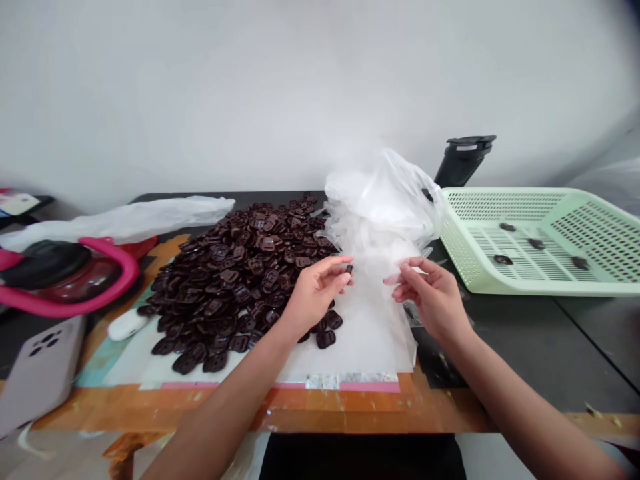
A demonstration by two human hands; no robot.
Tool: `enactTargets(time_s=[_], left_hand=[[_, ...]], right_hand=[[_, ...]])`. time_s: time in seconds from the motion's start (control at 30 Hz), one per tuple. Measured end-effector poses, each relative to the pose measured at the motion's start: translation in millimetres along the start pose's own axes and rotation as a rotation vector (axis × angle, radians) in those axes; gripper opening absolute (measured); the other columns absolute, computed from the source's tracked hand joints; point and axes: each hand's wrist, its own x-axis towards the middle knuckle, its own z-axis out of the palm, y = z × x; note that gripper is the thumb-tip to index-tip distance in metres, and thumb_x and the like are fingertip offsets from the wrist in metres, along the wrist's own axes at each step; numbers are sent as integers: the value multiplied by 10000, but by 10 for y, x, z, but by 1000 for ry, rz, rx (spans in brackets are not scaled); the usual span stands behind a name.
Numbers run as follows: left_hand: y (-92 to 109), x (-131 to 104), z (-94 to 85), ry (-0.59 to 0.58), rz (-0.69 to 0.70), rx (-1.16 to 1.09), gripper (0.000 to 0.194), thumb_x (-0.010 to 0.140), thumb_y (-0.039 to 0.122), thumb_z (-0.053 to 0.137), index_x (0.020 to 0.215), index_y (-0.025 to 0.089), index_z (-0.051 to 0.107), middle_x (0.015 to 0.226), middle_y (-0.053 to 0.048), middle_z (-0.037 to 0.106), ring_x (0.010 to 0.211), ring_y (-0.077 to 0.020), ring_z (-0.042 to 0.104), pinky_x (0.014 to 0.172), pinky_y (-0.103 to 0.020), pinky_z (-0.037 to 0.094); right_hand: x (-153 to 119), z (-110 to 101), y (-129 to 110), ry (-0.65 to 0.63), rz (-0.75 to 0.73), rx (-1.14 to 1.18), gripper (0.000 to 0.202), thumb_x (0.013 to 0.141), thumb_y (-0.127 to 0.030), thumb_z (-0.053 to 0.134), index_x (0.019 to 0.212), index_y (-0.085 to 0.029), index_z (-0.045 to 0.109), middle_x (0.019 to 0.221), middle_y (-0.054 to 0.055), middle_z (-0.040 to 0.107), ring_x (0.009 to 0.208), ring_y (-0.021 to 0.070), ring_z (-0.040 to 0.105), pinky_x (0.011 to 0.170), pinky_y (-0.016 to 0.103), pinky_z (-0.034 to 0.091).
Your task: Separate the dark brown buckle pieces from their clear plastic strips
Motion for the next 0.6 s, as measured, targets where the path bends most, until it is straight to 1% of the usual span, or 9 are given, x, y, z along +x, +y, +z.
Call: enactTargets(time_s=[0.1, 0.17, 0.3, 0.4, 0.47, 0.6], left_hand=[[-11, -25, 73, -29, -56, -160, 301, 849, 301, 597, 1121, 174, 625, 895, -73, 686, 852, -185, 652, 689, -250, 472], [-24, -39, 102, -43, -83, -241, 290, 851, 306, 605, 1108, 173, 624, 907, -78, 693, 861, -187, 657, 709, -256, 470], [-45, -59, 137, -75, -119, -364, 284, 845, 302, 625, 1094, 166, 615, 980, -101, 695, 870, -193, 664, 731, -267, 468], [-42, -72, 162, -105, -143, -442, 275, 840, 289, 635, 1083, 163, 611, 1009, -109, 693, 854, -183, 666, 730, -262, 465], [-35, -76, 173, -114, -158, -492, 270, 836, 283, 642, 1075, 161, 609, 1002, -110, 695, 842, -178, 666, 736, -265, 465], [-10, -78, 164, -56, -128, -563, 250, 829, 270, 651, 1052, 166, 610, 1002, -102, 694, 848, -172, 658, 746, -267, 462]], right_hand=[[-17, 13, -19, -14, -37, -60, 260, 779, -394, 692, 887, -182, 589, 777, 65, 723, 597, 151, 661, 583, 276, 541], [-33, 23, -39, -30, -81, -141, 240, 794, -391, 677, 864, -176, 596, 724, 54, 705, 584, 147, 642, 567, 273, 524], [-58, 25, -64, -16, -135, -305, 216, 828, -378, 644, 790, -170, 599, 561, -1, 604, 450, 85, 496, 439, 215, 399], [-70, 24, -58, 4, -136, -354, 220, 825, -380, 650, 780, -174, 588, 508, -26, 559, 411, 68, 437, 400, 198, 338], [-74, 32, -49, 1, -127, -352, 215, 837, -387, 636, 818, -182, 576, 503, -29, 568, 405, 74, 452, 403, 196, 358], [-76, 58, -39, 2, -87, -298, 237, 859, -413, 599, 917, -189, 544, 604, 15, 662, 472, 123, 585, 472, 236, 482]])
